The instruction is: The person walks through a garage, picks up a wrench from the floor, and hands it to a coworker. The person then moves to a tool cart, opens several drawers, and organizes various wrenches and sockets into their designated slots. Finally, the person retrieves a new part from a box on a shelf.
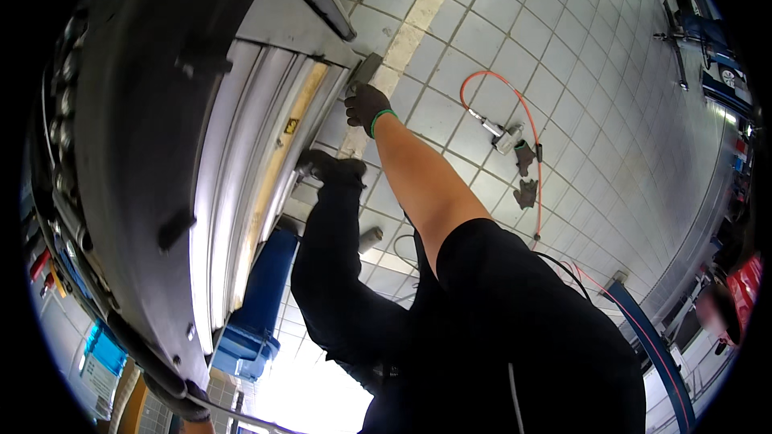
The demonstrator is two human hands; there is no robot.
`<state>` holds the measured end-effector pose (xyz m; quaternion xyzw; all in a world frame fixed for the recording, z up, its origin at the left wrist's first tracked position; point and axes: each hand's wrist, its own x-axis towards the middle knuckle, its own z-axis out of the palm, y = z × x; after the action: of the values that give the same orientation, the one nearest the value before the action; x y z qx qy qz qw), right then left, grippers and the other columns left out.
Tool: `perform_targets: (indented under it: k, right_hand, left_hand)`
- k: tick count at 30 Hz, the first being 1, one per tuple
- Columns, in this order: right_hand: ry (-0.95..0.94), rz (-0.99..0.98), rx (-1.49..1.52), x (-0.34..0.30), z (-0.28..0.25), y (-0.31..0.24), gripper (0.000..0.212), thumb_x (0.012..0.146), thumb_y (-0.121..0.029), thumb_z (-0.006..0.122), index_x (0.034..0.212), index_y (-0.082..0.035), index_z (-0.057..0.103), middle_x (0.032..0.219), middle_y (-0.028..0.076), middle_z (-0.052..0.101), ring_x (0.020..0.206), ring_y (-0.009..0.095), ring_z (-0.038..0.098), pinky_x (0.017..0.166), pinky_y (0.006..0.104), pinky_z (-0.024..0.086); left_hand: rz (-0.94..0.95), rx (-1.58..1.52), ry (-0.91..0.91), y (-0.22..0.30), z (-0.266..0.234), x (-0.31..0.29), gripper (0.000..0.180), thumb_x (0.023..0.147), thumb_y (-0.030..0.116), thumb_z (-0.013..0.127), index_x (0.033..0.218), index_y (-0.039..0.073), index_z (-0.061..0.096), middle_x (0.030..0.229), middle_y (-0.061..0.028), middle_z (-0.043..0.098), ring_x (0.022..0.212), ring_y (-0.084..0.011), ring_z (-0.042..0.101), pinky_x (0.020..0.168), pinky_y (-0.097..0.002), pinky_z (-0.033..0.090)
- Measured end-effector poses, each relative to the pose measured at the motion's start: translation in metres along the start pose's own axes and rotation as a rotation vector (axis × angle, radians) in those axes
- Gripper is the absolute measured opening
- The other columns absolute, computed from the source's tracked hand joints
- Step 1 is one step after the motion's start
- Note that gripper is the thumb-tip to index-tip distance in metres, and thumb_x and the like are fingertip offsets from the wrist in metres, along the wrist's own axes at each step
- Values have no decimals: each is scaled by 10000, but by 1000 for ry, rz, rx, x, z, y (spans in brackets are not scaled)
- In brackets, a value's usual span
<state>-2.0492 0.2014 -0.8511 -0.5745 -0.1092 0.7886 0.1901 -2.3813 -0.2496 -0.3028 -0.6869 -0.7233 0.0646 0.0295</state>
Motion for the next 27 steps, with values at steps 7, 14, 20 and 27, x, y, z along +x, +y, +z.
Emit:
perform_targets:
  k: [7,14,20,27]
  right_hand:
    - [9,-63,208,47,46,6,395,1052,-381,535,1350,-137,620,1175,91,699,919,298,696,814,503,595]
    - [62,-194,-147,60,57,40,677,1007,-164,598,1648,-211,383,1273,212,719,1026,328,747,753,448,633]
    - [97,-191,-207,40,20,63,697,992,-94,526,1653,-223,345,1258,188,692,1037,280,726,820,450,653]
    - [-60,-110,-292,30,-104,126,554,1073,-59,508,1591,-171,347,1211,119,687,873,227,675,733,413,593]
  left_hand:
    - [-14,7,-73,13,-5,16,615,1082,530,520,1363,-14,588,1298,-283,640,1180,-486,615,1000,-615,485]
    - [-18,20,-102,17,-11,23,595,1080,519,537,1350,-9,591,1284,-281,640,1159,-482,612,982,-613,483]
    - [-33,35,-92,19,-8,21,578,1077,510,552,1339,-5,593,1272,-280,640,1140,-479,610,967,-611,482]
    - [-50,43,-4,21,-3,7,559,1074,499,569,1326,0,596,1258,-278,640,1119,-475,608,949,-609,480]
